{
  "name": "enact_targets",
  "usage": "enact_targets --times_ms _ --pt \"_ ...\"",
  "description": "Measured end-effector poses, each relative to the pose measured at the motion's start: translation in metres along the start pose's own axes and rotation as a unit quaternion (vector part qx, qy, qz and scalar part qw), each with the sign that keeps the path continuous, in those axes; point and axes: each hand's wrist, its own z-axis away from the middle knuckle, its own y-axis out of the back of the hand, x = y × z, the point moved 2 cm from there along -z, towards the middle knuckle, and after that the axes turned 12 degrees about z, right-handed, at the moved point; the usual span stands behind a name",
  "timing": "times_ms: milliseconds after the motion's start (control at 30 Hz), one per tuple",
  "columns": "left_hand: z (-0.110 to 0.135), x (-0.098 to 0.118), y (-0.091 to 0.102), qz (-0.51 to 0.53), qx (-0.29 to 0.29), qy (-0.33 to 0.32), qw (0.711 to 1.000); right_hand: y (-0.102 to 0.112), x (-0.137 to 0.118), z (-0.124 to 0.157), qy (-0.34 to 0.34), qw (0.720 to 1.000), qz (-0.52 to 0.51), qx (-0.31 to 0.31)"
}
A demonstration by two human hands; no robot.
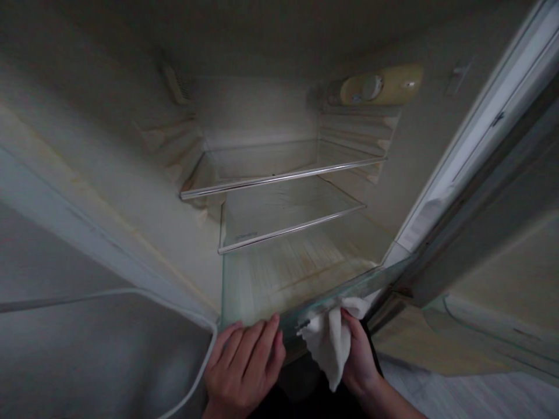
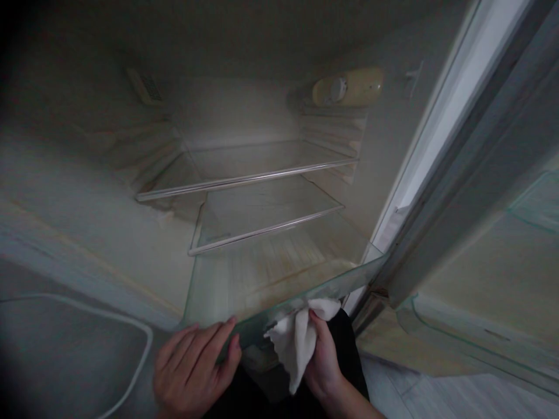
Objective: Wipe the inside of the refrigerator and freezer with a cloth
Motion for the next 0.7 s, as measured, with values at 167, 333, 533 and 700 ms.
enact_targets --times_ms 167,333,533,700 --pt "-0.004 0.003 0.021 0.039 -0.030 0.005 0.999 0.042 -0.022 0.037 -0.028 0.952 0.300 -0.054" --pt "-0.043 0.011 0.028 0.152 -0.107 0.061 0.981 0.013 -0.104 0.081 0.090 0.830 0.519 -0.183" --pt "-0.093 0.008 0.021 0.387 -0.097 0.179 0.899 -0.107 -0.153 0.084 0.322 0.629 0.584 -0.400" --pt "-0.097 -0.014 0.024 0.373 0.010 0.264 0.889 -0.141 -0.152 0.053 0.388 0.575 0.617 -0.370"
